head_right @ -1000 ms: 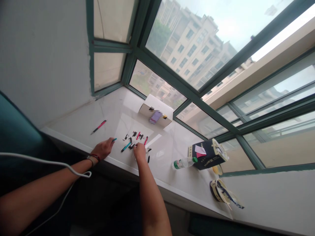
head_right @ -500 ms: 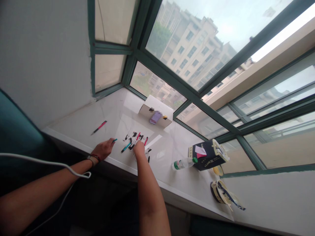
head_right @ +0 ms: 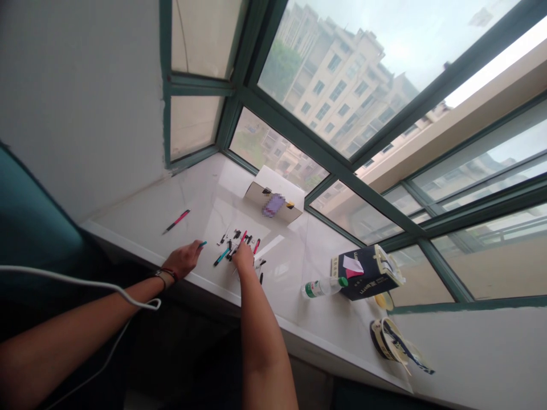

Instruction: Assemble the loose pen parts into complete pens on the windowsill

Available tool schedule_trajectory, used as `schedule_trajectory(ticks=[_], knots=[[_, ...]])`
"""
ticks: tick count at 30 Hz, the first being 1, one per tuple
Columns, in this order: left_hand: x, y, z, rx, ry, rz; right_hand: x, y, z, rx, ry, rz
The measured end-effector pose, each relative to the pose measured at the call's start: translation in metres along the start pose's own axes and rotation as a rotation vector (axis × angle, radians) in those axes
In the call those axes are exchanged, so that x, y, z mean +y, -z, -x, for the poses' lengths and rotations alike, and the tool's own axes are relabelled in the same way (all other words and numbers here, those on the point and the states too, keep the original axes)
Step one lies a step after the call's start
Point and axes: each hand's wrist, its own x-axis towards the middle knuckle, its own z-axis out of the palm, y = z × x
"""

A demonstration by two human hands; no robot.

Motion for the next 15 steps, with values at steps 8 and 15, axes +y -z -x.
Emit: schedule_trajectory(ticks=[8, 15], knots=[[0.001, 0.001, 0.001, -0.011, 0.017, -0.006, -0.013, 0.001, 0.02, 0.131, -0.035, -0.637], [0.001, 0.001, 0.0, -0.002, -0.015, -0.026, -0.065, -0.019, 0.034, -0.012, 0.226, -1.055]])
